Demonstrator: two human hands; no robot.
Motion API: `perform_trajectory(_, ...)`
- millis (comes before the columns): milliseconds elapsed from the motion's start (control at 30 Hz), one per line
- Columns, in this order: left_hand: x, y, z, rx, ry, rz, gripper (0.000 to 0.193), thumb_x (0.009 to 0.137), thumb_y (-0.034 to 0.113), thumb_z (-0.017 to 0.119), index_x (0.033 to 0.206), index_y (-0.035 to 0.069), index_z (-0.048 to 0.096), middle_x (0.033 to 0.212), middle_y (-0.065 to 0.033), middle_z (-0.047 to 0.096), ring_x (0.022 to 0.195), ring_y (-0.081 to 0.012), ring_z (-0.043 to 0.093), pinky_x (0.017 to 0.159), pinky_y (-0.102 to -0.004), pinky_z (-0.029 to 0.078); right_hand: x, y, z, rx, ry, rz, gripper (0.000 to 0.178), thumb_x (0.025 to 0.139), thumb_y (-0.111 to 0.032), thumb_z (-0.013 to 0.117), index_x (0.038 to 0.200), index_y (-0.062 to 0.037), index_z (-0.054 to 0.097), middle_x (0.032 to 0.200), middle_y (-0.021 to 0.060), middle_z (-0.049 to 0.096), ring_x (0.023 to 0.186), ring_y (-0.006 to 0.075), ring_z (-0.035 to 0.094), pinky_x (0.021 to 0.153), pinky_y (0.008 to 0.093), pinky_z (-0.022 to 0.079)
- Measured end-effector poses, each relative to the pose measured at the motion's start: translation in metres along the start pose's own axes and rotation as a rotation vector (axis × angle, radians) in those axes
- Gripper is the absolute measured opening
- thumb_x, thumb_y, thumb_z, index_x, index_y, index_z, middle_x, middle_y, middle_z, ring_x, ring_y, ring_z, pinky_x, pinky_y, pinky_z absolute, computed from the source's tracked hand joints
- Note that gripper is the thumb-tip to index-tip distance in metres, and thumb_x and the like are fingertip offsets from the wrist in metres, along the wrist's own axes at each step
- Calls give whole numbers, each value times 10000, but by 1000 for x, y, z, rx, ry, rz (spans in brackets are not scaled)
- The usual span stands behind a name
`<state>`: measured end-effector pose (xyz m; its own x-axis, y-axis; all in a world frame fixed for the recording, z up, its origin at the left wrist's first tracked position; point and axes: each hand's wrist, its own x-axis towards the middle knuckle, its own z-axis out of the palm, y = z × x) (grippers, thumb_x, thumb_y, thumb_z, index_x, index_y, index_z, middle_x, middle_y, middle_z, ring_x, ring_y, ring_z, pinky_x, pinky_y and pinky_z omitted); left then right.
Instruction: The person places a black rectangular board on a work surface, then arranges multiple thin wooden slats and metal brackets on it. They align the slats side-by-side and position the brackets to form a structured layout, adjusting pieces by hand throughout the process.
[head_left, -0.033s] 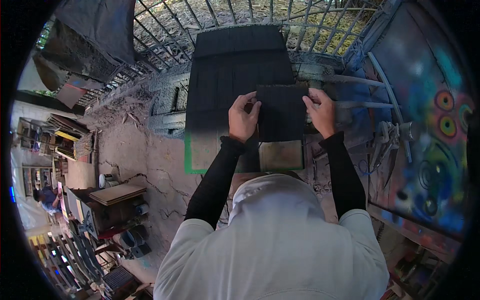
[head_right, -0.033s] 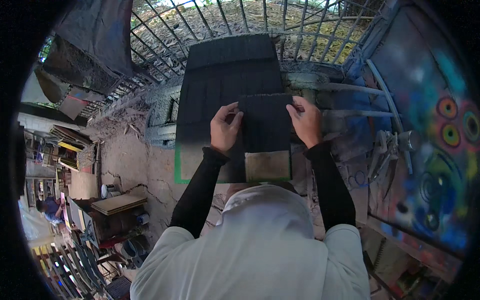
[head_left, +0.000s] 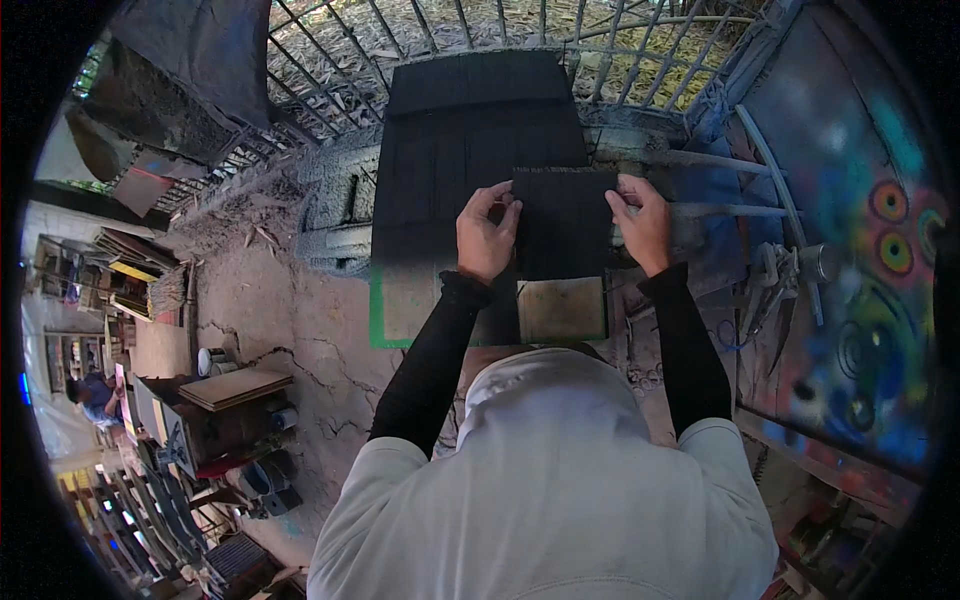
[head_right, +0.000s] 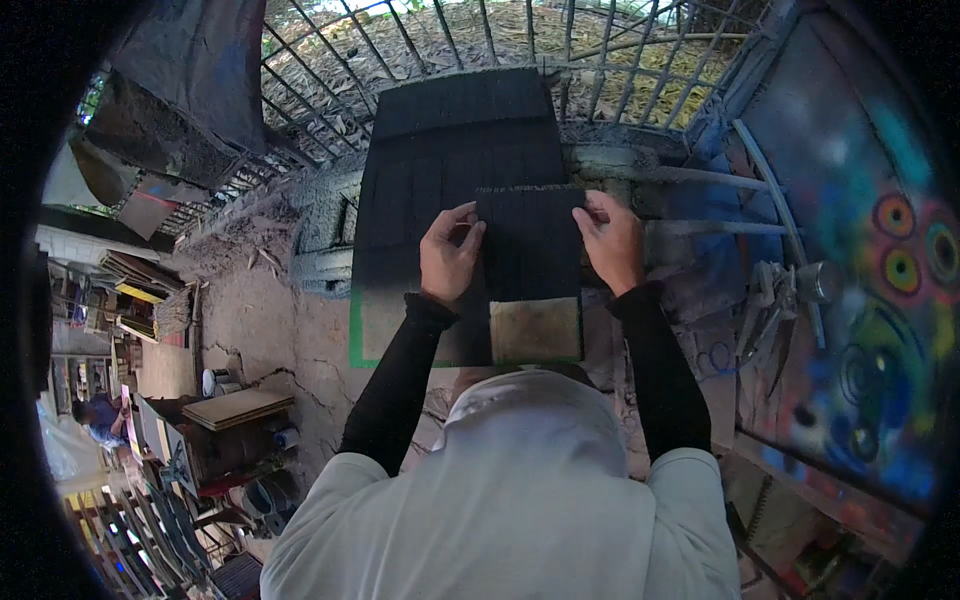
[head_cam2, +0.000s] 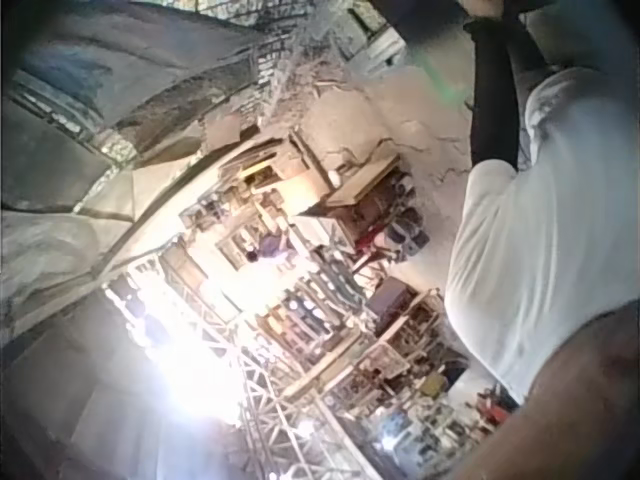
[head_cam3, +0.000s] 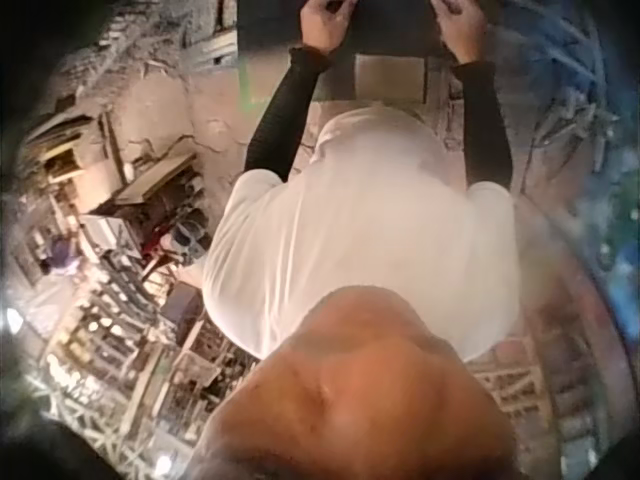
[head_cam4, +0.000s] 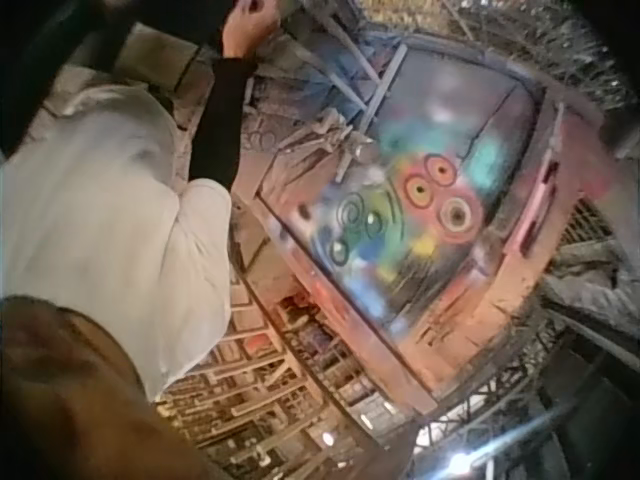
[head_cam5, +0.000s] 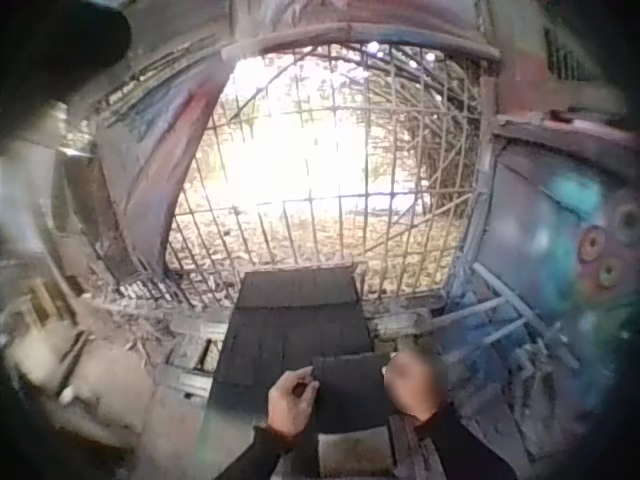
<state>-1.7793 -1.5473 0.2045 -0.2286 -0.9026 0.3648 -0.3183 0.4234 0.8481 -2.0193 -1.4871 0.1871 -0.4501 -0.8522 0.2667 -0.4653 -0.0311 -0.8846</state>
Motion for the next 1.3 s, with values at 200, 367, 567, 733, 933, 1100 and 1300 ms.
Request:
perform_trajectory(200, 7, 7, -1, -76, 29, -17, 252, 873, 0, 683, 1122, -16, 650, 950, -73, 662, 888, -128, 658, 763, -254, 517, 2, -14, 0, 31, 38, -74, 266, 849, -83, 725, 1091, 4, 658, 950, 126, 699, 857, 210, 680, 738, 324, 531)
perform_trajectory(367, 4, 19, 1, -182, 95, -50, 204, 890, 60, 707, 1074, -12, 659, 944, -62, 678, 849, -104, 654, 729, -247, 520, -1, -27, -4, 64, 69, -157, 237, 855, -52, 713, 1072, 4, 637, 977, 90, 664, 892, 168, 649, 718, 299, 534)
perform_trajectory(567, -13, 45, -8, -118, 83, -82, 243, 862, 113, 760, 1032, -31, 663, 840, -65, 685, 777, -90, 650, 680, -231, 521, -29, -48, -19, 154, 27, -44, 238, 880, -69, 702, 1081, 17, 608, 965, 88, 643, 916, 142, 630, 718, 283, 549)
perform_trajectory(733, -32, 59, -12, -205, 58, -260, 253, 878, 146, 755, 1003, -51, 659, 814, -45, 694, 749, -58, 621, 671, -211, 497, -53, -54, -32, 243, -13, 109, 230, 902, -99, 697, 1057, 37, 595, 946, 100, 627, 898, 117, 612, 750, 257, 553)
perform_trajectory(933, -59, 75, -20, -156, 63, -298, 255, 844, 153, 780, 942, -54, 668, 817, -127, 716, 767, -143, 701, 690, -264, 551, -81, -66, -50, 104, -96, 88, 229, 887, -82, 705, 1040, 40, 587, 970, 115, 621, 896, 133, 624, 794, 259, 545)
perform_trajectory(1100, -86, 82, -27, -59, -15, -318, 278, 839, 116, 769, 1037, -54, 671, 892, -124, 723, 828, -146, 691, 735, -273, 545, -108, -67, -58, 120, -131, 148, 302, 866, -45, 707, 1133, 41, 593, 1053, 128, 610, 952, 156, 625, 859, 283, 536)
perform_trajectory(1300, -105, 79, -30, -46, -64, -372, 299, 840, 90, 765, 1090, -46, 672, 1051, -155, 715, 900, -167, 703, 803, -287, 559, -116, -70, -66, 99, -195, 116, 347, 863, -11, 687, 1193, 50, 597, 1073, 139, 621, 996, 180, 635, 871, 290, 532)
